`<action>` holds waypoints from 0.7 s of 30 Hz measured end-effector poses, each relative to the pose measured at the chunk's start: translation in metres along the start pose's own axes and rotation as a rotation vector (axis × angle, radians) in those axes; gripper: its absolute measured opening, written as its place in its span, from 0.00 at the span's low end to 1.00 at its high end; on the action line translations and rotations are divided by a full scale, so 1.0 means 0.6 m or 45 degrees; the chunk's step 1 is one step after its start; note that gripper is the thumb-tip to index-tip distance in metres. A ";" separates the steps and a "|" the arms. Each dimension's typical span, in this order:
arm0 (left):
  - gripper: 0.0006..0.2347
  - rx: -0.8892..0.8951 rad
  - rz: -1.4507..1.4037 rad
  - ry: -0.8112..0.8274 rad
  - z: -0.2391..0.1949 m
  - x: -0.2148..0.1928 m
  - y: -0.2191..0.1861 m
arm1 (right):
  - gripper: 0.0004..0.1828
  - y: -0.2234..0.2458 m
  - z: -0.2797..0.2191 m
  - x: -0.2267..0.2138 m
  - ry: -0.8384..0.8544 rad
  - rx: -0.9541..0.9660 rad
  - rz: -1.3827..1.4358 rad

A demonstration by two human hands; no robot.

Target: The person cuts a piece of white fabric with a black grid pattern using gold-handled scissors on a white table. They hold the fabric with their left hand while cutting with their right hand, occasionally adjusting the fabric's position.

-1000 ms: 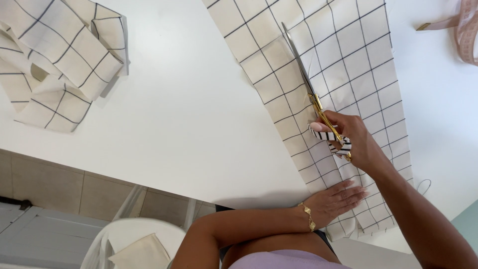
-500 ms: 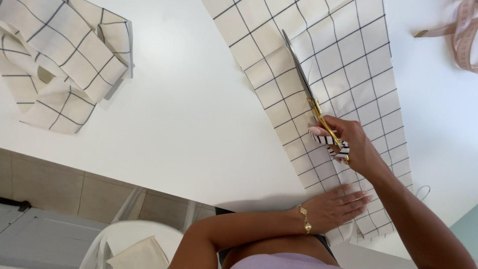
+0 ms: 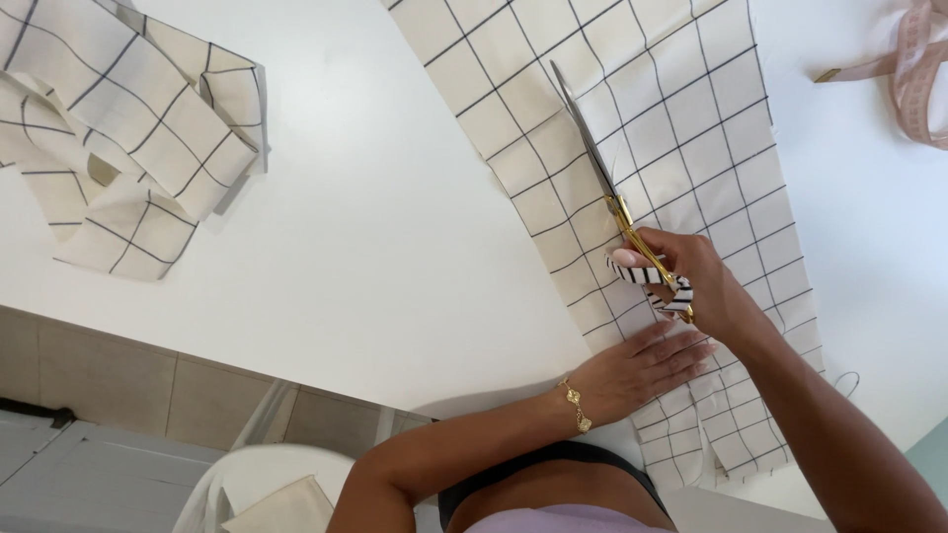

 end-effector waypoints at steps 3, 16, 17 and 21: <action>0.25 0.004 0.023 0.120 0.003 0.010 0.002 | 0.17 -0.030 0.021 0.001 0.018 0.023 0.052; 0.25 -0.001 0.056 -0.055 0.003 0.003 0.004 | 0.14 0.130 0.029 -0.042 0.014 -0.199 -0.135; 0.24 0.001 0.059 -0.060 0.002 0.001 0.005 | 0.15 0.124 0.030 -0.041 0.014 -0.178 -0.157; 0.24 0.011 0.046 -0.076 0.002 0.000 0.005 | 0.22 0.133 0.033 -0.045 0.012 -0.169 -0.203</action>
Point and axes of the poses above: each hand's wrist, its own z-axis towards the middle knuckle, its own x-axis out of the palm, y = z × x, the point moved 10 cm from there along z, towards the middle knuckle, and after that the axes turned 14 degrees about -z, right-handed, at the moved point
